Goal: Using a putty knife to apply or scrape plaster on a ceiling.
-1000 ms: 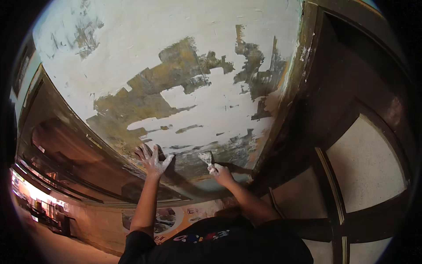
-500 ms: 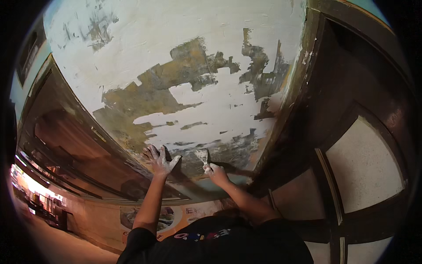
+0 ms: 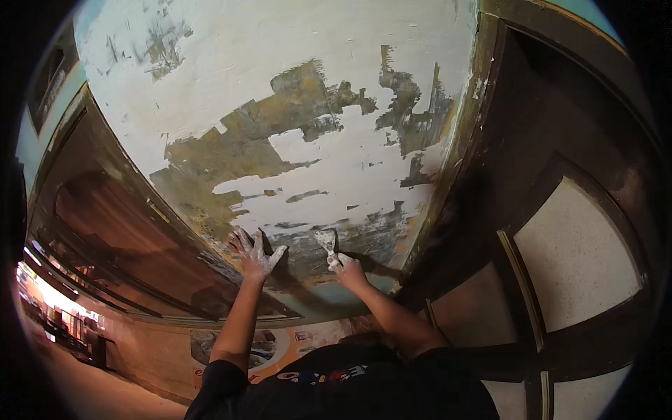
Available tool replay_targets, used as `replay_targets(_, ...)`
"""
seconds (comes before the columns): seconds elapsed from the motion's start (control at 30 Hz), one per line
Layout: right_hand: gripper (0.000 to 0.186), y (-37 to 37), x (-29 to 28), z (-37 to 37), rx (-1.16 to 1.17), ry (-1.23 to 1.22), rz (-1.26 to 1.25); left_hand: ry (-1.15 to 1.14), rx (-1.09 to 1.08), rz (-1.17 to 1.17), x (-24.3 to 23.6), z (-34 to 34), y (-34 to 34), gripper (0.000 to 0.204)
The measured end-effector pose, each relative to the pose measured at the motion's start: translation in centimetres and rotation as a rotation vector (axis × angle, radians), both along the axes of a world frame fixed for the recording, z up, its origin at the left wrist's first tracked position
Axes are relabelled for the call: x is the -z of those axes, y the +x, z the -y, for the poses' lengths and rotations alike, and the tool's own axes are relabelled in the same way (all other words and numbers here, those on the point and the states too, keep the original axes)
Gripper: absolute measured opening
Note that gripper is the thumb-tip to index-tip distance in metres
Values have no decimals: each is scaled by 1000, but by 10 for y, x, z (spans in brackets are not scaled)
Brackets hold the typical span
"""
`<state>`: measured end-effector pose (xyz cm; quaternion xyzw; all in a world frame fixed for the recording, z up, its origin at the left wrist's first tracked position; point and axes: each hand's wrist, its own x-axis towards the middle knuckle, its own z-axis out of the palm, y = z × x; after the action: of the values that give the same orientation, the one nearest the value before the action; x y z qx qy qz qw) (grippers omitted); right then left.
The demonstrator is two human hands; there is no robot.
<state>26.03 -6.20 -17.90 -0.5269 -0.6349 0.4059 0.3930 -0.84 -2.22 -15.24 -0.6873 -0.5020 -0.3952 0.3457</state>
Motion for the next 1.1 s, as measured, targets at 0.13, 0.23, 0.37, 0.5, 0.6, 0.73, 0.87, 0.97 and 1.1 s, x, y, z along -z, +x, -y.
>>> replay_targets(0.13, 24, -9, -23, 2, 1, 119, -133, -54, -31, -5, 8, 4, -8, 98)
replay_targets(0.23, 26, 10, 10, -6, 47, 283, 43, -150, -56, 43, 4, 5, 6, 91)
replay_targets(0.37, 29, 15, 12, 9, 113, 174, 64, -95, -21, 78, -4, 8, 11, 93)
replay_targets(0.5, 28, 11, -31, 0, 231, 339, 37, -93, -16, 108, -28, 4, 42, 91)
replay_targets(0.6, 28, 29, 2, 7, 271, 297, 79, -77, 10, 153, -52, -1, 68, 89)
replay_targets(0.73, 31, 37, -5, 9, 214, 262, 34, -3, -5, 70, -43, -5, 65, 93)
replay_targets(0.87, 36, 40, -42, -8, 231, 338, 61, -6, 13, 117, -46, -3, 75, 95)
replay_targets(0.97, 36, 56, -2, 6, 203, 208, -17, -76, 41, 171, -48, -3, 88, 93)
replay_targets(1.1, 33, 61, -22, -1, 199, 271, -10, -84, 70, 194, -58, -4, 112, 85)
